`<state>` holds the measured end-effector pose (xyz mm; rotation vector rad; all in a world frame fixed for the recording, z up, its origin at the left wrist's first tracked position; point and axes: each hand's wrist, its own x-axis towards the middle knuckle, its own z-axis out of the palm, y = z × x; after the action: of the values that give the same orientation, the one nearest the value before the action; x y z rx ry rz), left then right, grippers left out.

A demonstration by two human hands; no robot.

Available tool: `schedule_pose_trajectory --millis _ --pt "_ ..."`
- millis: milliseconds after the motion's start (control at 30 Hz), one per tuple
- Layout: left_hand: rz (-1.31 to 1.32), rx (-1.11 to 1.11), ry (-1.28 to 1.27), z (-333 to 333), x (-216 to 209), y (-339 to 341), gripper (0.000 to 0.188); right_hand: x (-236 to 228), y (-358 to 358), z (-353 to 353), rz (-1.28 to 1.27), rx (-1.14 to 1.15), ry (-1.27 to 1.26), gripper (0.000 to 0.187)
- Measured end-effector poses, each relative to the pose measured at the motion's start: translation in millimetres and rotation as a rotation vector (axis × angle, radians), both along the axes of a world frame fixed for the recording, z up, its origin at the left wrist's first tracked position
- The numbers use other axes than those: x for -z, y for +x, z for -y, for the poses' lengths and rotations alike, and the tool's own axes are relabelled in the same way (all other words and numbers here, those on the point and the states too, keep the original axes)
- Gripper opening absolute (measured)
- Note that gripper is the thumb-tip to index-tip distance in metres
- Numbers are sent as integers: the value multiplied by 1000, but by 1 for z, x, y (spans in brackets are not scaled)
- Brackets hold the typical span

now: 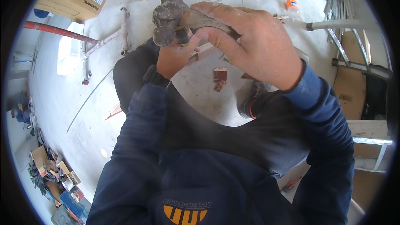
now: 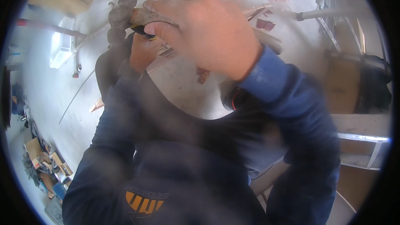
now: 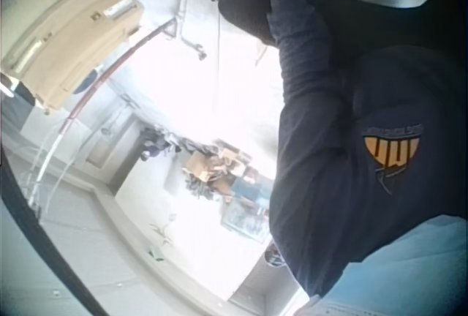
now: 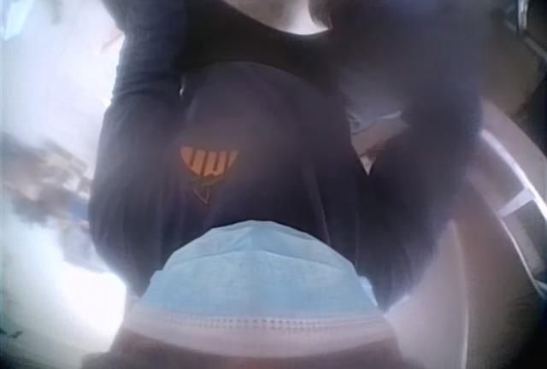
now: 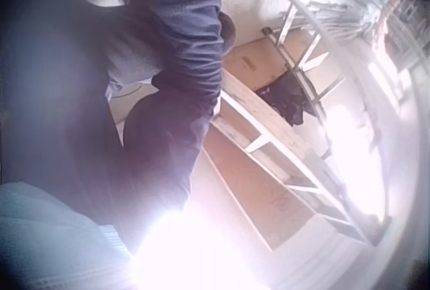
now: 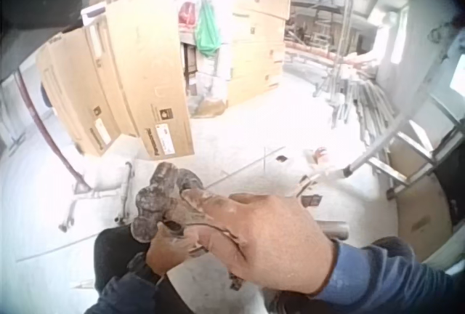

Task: The person uses a hammer and chisel to pry apart a wooden board, removing small pieces of wood. They repeatedly strike the chisel and pull apart sections of the board.

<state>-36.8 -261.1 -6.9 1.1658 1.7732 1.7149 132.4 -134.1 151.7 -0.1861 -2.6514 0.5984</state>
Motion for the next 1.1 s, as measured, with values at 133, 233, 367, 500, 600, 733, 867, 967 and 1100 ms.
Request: schedule_pose_trajectory --millis 133,233,367,500,600,733,867,967,1100 --pt "-229 -9 148 -3 -14 3 23 9 2 4 -82 -8 38 40" --pt "-9 39 189 1 -26 0 26 6 2 3 -61 -18 17 38" --pt "101 113 -84 5 -31 -4 30 -3 -2 1 -198 -87 -68 36" --pt "211 153 -90 7 -28 -1 29 -4 -4 3 -263 -90 -15 36" --pt "84 135 5 4 -27 4 27 -3 1 4 -93 -42 -34 36" --pt "16 122 -183 5 -26 6 27 -1 12 3 -32 3 -205 38" --pt "29 171 -59 6 -20 5 25 6 13 3 -122 -6 -56 39" --pt "137 200 -143 8 -11 8 23 15 12 4 -41 -7 51 37" --pt "167 184 -177 7 -2 13 21 22 13 2 -34 28 -208 36"
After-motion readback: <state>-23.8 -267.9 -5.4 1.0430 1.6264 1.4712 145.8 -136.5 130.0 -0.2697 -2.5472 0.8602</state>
